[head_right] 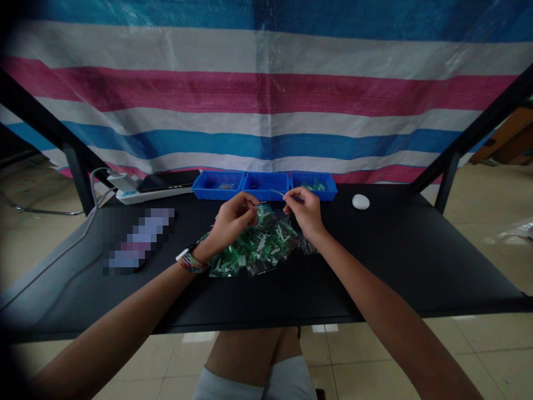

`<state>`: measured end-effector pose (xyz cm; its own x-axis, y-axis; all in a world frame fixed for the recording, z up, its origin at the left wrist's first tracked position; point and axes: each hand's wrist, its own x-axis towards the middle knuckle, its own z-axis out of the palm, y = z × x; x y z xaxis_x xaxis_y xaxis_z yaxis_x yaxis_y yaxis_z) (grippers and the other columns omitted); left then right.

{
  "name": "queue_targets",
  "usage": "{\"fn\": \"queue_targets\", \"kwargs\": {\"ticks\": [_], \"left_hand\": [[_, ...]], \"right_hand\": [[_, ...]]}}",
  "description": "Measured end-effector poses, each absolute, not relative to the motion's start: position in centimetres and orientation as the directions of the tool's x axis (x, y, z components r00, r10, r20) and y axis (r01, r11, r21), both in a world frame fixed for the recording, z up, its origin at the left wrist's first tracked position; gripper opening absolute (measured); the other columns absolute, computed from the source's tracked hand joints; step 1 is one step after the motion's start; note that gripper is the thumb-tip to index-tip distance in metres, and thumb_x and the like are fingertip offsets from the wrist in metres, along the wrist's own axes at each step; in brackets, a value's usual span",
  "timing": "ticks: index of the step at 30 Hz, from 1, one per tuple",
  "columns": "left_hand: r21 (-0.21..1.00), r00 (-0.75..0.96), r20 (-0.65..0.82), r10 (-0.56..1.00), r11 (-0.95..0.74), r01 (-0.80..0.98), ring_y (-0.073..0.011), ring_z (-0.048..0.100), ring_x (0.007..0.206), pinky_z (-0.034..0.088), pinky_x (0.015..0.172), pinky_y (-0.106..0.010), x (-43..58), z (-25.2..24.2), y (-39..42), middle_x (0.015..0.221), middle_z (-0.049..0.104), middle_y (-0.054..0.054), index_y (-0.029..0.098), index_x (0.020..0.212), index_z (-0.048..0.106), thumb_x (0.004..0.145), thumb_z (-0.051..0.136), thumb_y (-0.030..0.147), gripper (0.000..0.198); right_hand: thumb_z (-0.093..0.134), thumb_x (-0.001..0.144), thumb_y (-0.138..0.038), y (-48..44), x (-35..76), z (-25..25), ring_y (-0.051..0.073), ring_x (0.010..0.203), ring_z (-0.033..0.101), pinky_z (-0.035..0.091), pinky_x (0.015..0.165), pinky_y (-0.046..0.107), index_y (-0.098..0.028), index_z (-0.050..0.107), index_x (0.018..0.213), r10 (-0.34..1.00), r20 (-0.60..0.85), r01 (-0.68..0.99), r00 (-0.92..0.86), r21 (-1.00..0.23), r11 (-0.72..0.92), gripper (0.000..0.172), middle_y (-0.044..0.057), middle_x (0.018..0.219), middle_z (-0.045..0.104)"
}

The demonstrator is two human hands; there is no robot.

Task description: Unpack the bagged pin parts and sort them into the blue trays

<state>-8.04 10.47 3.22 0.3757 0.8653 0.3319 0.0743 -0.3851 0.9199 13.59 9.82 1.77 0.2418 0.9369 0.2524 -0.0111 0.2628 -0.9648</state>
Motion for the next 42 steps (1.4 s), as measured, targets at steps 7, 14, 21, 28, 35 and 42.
{"fn": "queue_targets", "kwargs": {"ticks": [7, 14, 21, 28, 35, 42], "left_hand": [[0.922, 0.372, 0.329, 0.868, -0.38, 0.072, -0.0141, 0.067, 0.059, 0.05, 0.059, -0.026, -8.1, 3.0, 10.7, 0.071, 0.063, 0.003, 0.02, 0.101, 0.062, 0.089, 0.062, 0.024, 0.013], [0.684, 0.309, 0.48, 0.821, -0.571, 0.454, -0.0237, 0.071, 0.091, 0.055, 0.086, -0.037, -8.9, 3.2, 11.2, 0.096, 0.077, -0.006, 0.02, 0.101, 0.073, 0.094, 0.057, 0.023, 0.018], [0.411, 0.514, 0.408, 0.755, -0.654, 0.635, -0.0309, 0.067, 0.118, 0.047, 0.107, -0.048, -9.5, 1.4, 12.8, 0.128, 0.076, -0.014, 0.017, 0.121, 0.074, 0.108, 0.046, 0.029, 0.033], [0.368, 0.526, 0.41, 0.745, -0.663, 0.652, -0.0293, 0.067, 0.096, 0.048, 0.095, -0.045, -9.6, 0.7, 13.4, 0.105, 0.076, -0.013, 0.018, 0.108, 0.072, 0.109, 0.045, 0.028, 0.029], [0.333, 0.486, 0.313, 0.816, -0.573, 0.749, -0.0337, 0.06, 0.108, 0.047, 0.102, -0.049, -9.6, 0.3, 13.8, 0.113, 0.071, -0.014, 0.016, 0.135, 0.071, 0.09, 0.058, 0.017, 0.047], [0.226, 0.497, 0.204, 0.843, -0.535, 0.814, -0.0396, 0.053, 0.114, 0.044, 0.101, -0.053, -9.4, 0.5, 13.6, 0.119, 0.064, -0.018, 0.015, 0.156, 0.061, 0.096, 0.052, 0.03, 0.062]], "right_hand": [[0.071, 0.089, -0.044, 11.0, 14.8, 0.9, 0.01, 0.049, 0.06, 0.046, 0.047, 0.027, -0.02, 0.082, 0.101, 0.922, 0.361, 0.265, 0.141, -0.911, 0.316, 0.029, 0.007, 0.103, 0.075], [0.061, 0.092, -0.012, 9.2, 14.2, -0.3, 0.02, 0.079, 0.067, 0.054, 0.075, 0.035, -0.023, 0.081, 0.093, 0.831, 0.542, 0.627, -0.124, -0.607, 0.489, 0.023, 0.006, 0.094, 0.074], [0.059, 0.095, -0.006, 8.7, 13.2, 0.1, 0.027, 0.108, 0.068, 0.054, 0.1, 0.046, -0.025, 0.08, 0.113, 0.791, 0.513, 0.646, -0.334, -0.486, 0.588, 0.033, 0.009, 0.112, 0.076], [0.059, 0.095, -0.005, 8.3, 13.4, 0.6, 0.026, 0.106, 0.066, 0.054, 0.098, 0.043, -0.024, 0.076, 0.107, 0.787, 0.478, 0.639, -0.39, -0.475, 0.605, 0.028, 0.008, 0.109, 0.075], [0.057, 0.095, -0.005, 8.3, 13.3, 0.5, 0.025, 0.108, 0.065, 0.053, 0.1, 0.042, -0.023, 0.071, 0.106, 0.792, 0.466, 0.66, -0.395, -0.455, 0.597, 0.025, 0.008, 0.11, 0.073], [0.056, 0.096, -0.006, 8.4, 13.3, 0.2, 0.026, 0.108, 0.065, 0.053, 0.1, 0.042, -0.023, 0.068, 0.107, 0.785, 0.473, 0.669, -0.4, -0.435, 0.602, 0.024, 0.008, 0.11, 0.072]]}}
